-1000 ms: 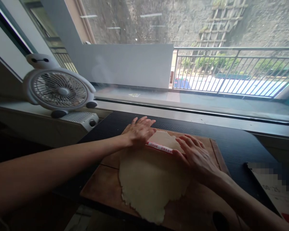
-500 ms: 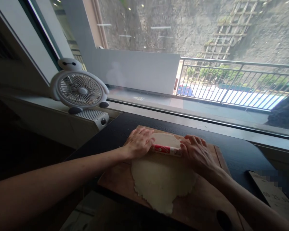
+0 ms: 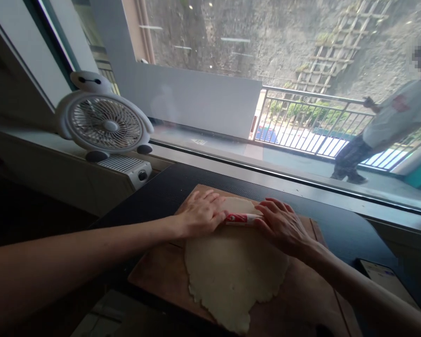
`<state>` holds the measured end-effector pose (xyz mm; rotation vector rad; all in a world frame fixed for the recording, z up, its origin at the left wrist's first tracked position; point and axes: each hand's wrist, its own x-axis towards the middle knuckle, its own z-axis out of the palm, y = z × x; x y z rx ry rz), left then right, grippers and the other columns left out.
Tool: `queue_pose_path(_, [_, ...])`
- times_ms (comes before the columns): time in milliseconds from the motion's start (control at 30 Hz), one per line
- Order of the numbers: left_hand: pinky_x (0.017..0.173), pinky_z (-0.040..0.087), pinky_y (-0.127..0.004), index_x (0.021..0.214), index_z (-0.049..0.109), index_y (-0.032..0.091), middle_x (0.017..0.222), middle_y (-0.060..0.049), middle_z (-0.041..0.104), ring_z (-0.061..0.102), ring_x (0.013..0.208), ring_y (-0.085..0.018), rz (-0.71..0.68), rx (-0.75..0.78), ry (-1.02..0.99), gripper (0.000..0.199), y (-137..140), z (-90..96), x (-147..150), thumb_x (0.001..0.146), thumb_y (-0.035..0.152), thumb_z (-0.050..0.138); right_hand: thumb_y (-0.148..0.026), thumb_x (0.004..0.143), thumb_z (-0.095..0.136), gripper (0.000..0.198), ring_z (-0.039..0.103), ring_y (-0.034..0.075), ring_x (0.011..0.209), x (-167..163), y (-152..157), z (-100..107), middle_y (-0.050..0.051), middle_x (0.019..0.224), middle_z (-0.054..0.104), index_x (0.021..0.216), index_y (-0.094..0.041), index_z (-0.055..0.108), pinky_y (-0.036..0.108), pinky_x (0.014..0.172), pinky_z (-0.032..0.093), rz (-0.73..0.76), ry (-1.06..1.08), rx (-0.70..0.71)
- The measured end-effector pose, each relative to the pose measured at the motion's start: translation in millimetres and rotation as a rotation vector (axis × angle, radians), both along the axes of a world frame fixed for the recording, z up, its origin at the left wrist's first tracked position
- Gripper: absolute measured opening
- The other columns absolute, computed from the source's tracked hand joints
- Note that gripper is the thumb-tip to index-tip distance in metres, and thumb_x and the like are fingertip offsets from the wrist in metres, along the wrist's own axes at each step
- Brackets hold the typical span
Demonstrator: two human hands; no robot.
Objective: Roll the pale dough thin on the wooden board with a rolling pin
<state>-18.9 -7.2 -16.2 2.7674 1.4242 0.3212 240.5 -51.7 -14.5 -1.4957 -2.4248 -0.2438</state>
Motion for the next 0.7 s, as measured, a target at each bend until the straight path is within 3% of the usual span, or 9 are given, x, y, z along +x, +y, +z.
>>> queue_pose_path(67, [0.110, 0.017, -0.049, 0.135, 0.042, 0.026, 0.142, -0.005, 0.044, 0.030, 0.134, -0.025, 0.016, 0.014, -0.010, 0.058, 7.7, 0.7, 1.6, 0.090, 0.056, 0.020, -0.050, 0.095, 0.031, 0.043, 0.043, 0.023, 0.116, -0.3, 8.6, 0.5, 0.006, 0.117, 0.059, 0.118, -0.025, 0.058, 0.041, 0.098, 0.031, -0.022, -0.006, 0.003])
queue_pose_path(167, [0.107, 0.020, -0.053, 0.135, 0.041, 0.023, 0.142, -0.009, 0.043, 0.029, 0.134, -0.028, 0.187, -0.040, 0.000, 0.056, 43.9, 8.7, 9.9, 0.090, 0.052, 0.023, -0.045, 0.097, 0.025, 0.043, 0.045, 0.023, 0.113, -5.8, 49.0, 7.4, 0.006, 0.112, 0.061, 0.105, -0.027, 0.063, 0.041, 0.092, 0.035, -0.117, -0.029, -0.066])
queue_pose_path(300, [0.100, 0.029, -0.056, 0.128, 0.048, 0.020, 0.136, -0.013, 0.049, 0.037, 0.128, -0.030, 0.329, -0.105, 0.019, 0.050, 76.3, 18.3, 15.7, 0.091, 0.044, 0.022, -0.040, 0.097, 0.024, 0.043, 0.046, 0.025, 0.112, -13.3, 93.0, 17.9, 0.011, 0.117, 0.057, 0.112, -0.024, 0.061, 0.040, 0.085, 0.039, -0.224, -0.038, -0.133])
queue_pose_path(367, [0.102, 0.029, -0.052, 0.126, 0.048, 0.023, 0.137, -0.009, 0.049, 0.037, 0.129, -0.027, 0.288, -0.080, 0.014, 0.049, 68.6, 14.9, 13.7, 0.092, 0.043, 0.021, -0.040, 0.097, 0.025, 0.042, 0.045, 0.025, 0.113, -12.5, 90.5, 17.8, 0.010, 0.119, 0.056, 0.113, -0.024, 0.060, 0.040, 0.086, 0.039, -0.202, -0.046, -0.137])
queue_pose_path(533, [0.107, 0.024, -0.045, 0.129, 0.048, 0.025, 0.137, -0.004, 0.050, 0.035, 0.131, -0.025, 0.039, 0.026, -0.003, 0.047, 20.9, -3.5, 8.0, 0.093, 0.043, 0.024, -0.044, 0.097, 0.020, 0.047, 0.039, 0.025, 0.121, 0.8, 46.9, 9.0, 0.007, 0.121, 0.057, 0.109, -0.025, 0.062, 0.041, 0.094, 0.036, -0.021, -0.077, -0.216])
queue_pose_path(600, [0.107, 0.023, -0.045, 0.128, 0.050, 0.025, 0.136, -0.003, 0.051, 0.035, 0.130, -0.025, 0.041, 0.053, -0.017, 0.047, 18.2, -4.2, 8.9, 0.092, 0.041, 0.025, -0.045, 0.097, 0.018, 0.050, 0.040, 0.025, 0.120, 3.1, 43.9, 8.5, 0.007, 0.119, 0.058, 0.107, -0.025, 0.062, 0.041, 0.093, 0.036, -0.024, -0.090, -0.243])
queue_pose_path(700, [0.106, 0.025, -0.047, 0.125, 0.052, 0.023, 0.133, -0.006, 0.053, 0.035, 0.130, -0.025, 0.174, 0.092, -0.045, 0.044, 43.8, 2.4, 11.5, 0.092, 0.039, 0.028, -0.041, 0.097, 0.020, 0.047, 0.041, 0.025, 0.119, -2.7, 68.8, 11.9, 0.007, 0.119, 0.058, 0.101, -0.026, 0.064, 0.041, 0.091, 0.037, -0.125, -0.110, -0.263])
